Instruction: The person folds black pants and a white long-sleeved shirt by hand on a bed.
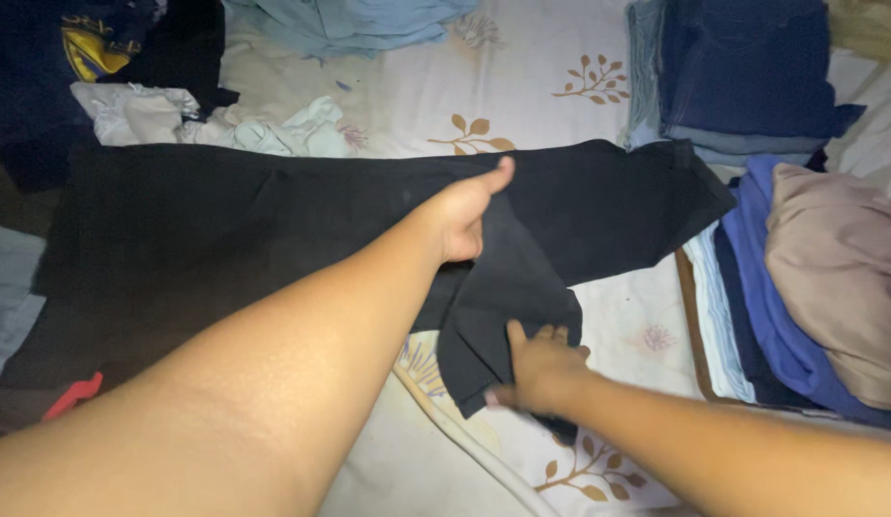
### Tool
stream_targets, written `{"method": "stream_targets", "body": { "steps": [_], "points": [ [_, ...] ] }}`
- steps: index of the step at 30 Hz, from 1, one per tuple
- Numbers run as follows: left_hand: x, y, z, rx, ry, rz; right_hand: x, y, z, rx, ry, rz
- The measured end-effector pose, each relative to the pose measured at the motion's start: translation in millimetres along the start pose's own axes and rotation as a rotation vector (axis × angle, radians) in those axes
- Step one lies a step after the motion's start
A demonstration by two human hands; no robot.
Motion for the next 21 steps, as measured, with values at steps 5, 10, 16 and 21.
{"method": "stream_targets", "body": {
  "steps": [5, 10, 16, 21],
  "points": [
    [5, 4, 17, 0.059, -0.098, -0.066, -12, 28, 33, 0.281, 0.142, -0.393],
    [15, -9, 25, 0.089, -0.169, 0.086, -4, 9, 57, 0.174, 0.161, -0.411],
    [1, -47, 29, -0.029, 0.013, 0.172, 29, -58, 2, 0.298, -0.255, -0.328],
    [4, -66, 7, 0.130, -0.031, 0.218, 103, -77, -92, 0.794, -0.952, -0.795]
  ]
}}
Point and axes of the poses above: each hand's wrist, its own y-axis away from the middle knuckle, its own z-axis out of the palm, x = y × z, the point moved 10 cm from there along -y, towards the middle knuckle, and after that the axes turned 12 degrees about z, right-handed, at the moved point
